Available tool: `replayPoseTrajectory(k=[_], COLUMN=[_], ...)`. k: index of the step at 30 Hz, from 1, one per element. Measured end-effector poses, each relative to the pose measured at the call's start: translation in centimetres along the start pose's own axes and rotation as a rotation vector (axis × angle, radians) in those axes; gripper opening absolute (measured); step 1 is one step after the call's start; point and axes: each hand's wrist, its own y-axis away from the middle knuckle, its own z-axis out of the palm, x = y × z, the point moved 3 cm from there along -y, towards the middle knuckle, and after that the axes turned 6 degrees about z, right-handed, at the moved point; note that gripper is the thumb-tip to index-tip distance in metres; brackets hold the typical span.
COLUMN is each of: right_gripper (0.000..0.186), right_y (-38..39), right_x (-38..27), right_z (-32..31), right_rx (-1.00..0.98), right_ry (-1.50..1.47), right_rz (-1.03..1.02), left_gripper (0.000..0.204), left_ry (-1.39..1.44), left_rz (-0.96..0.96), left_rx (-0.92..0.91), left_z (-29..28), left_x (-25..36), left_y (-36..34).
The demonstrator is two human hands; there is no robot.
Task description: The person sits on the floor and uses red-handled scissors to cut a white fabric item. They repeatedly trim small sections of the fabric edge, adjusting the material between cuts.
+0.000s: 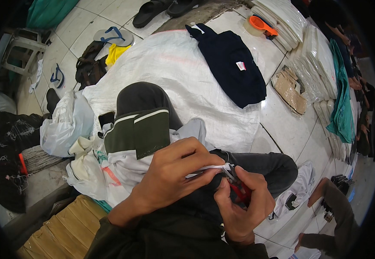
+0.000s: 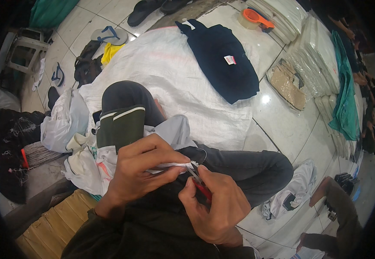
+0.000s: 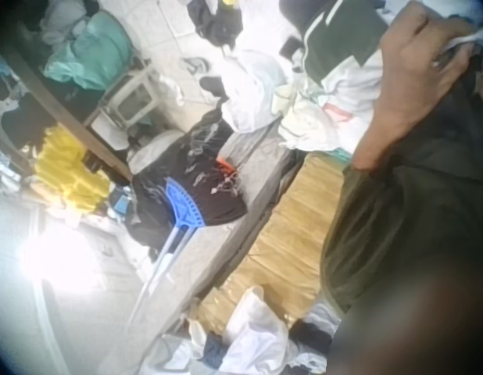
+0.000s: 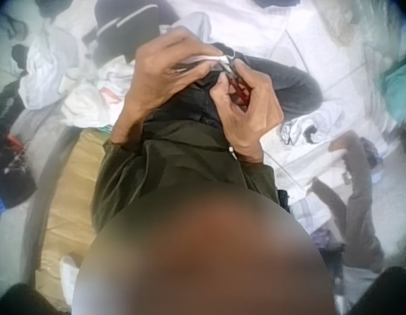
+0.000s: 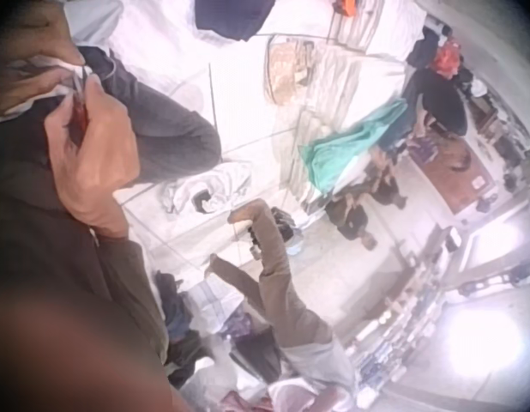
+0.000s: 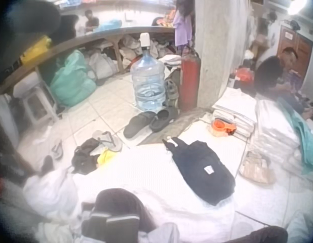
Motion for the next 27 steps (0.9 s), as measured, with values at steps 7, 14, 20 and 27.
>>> replayPoseTrajectory(k=[7, 14, 20, 27], right_gripper=[0.036, 0.038, 0.038, 0.038], right_y=[-0.05, -0.2, 0.02, 0.19], right_x=[-0.01, -0.41, 0.3, 0.43], right_z=[-0.08, 0.09, -0.54, -0.16], right_rx=[-0.003, 0.1, 0.144, 0.048], right_ry=[0.0, -0.089, -0.081, -0.025], right_rz=[0.001, -0.027, 0.14, 0.027], left_gripper=[0.028, 0.026, 0.024, 0.024], left_ry=[-0.005, 0.068, 0.074, -0.018], left_rz=[0.075, 0.027, -0.057, 0.01], left_rx=[0.023, -0.02, 0.017, 0.027], left_z=[0.12, 0.46, 0.24, 0.23], left_x=[-0.03, -0.05, -0.12, -0.11], left_y=[-0.07, -0.01, 0.24, 0.03])
